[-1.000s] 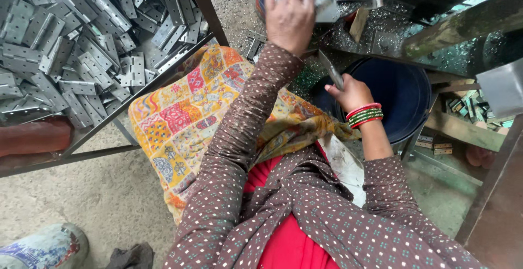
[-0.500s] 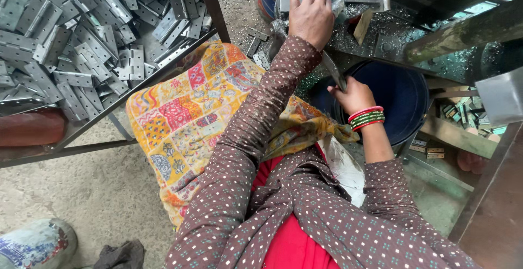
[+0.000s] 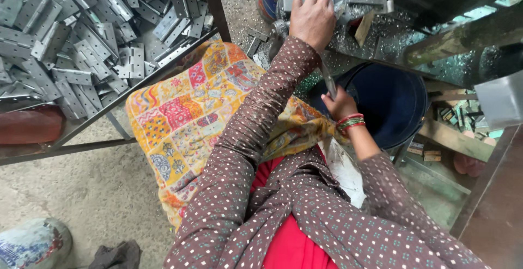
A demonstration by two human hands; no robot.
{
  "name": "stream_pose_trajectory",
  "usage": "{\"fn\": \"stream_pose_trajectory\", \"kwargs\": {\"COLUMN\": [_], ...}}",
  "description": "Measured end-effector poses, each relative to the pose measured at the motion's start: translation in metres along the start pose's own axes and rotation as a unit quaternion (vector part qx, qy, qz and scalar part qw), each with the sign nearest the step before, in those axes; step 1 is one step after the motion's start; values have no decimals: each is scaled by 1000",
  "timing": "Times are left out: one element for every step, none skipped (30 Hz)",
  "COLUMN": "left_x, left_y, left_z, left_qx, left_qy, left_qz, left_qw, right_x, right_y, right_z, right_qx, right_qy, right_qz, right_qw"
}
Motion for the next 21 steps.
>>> {"fn": "stream_pose_trajectory", "kwargs": {"left_x": [4,9,18,28,38,45,52,58,58,57,54,54,53,50,37,25,12,8,7,6,13], "left_y": [-2,-4,-4,-5,-5,-5,-7,-8,-10,-10,-12,-14,-11,-8,-7,-6,-3,-1,-3,-6,-8], "left_z": [-3,-6,-5,-5,-5,-6,-8,-11,-13,-12,-13,-10,-3,3,1,-2,-2,-4,-8,-9,-8], "left_qx": [1,2,-9,-20,-28,-31,-32,-34,-33,-31,-32,-32,-31,-29,-21,-12,-5,1,7,13,3], "left_qy": [2,5,-16,-36,-53,-63,-69,-76,-61,-45,-30,-51,-78,-104,-55,-6,43,45,45,45,7], "left_qz": [-11,-22,-6,10,27,27,26,25,19,12,4,5,9,12,-6,-24,-42,-43,-48,-52,-27], "left_qw": [1000,1000,1000,999,998,997,997,996,997,998,999,998,996,994,998,1000,998,998,998,998,1000], "right_x": [-9,-22,-30,-34,-36,-37,-35,-28,-20,-15,-11,-7,3,10,9,3,-4,-11,-20,-30,-37], "right_y": [-4,-6,-4,-9,-13,-15,-15,-15,-12,-13,-13,-14,-10,-7,-6,-6,-6,-9,-13,-16,-16], "right_z": [-6,-13,-9,-6,-6,-4,-5,-4,0,3,4,4,13,22,17,10,5,1,-6,-13,-10], "right_qx": [21,42,68,58,46,35,46,57,69,48,24,1,13,25,29,38,47,56,56,57,64], "right_qy": [-17,-33,-55,-61,-63,-64,-53,-42,-32,-4,22,49,38,28,23,15,6,-4,-20,-37,-58], "right_qz": [28,56,84,104,124,143,130,118,104,86,67,48,41,34,30,33,38,43,50,57,65], "right_qw": [999,997,993,991,989,987,989,991,992,995,997,998,998,999,999,999,998,998,997,996,994]}}
Point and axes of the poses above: each hand's wrist, its own z-axis away from the middle knuckle, its own x-axis out of the palm, y = z × x, the point moved 7 cm from there along -z, towards the middle knuckle, and after that the axes turned 6 degrees about y, right-handed, at the moved point
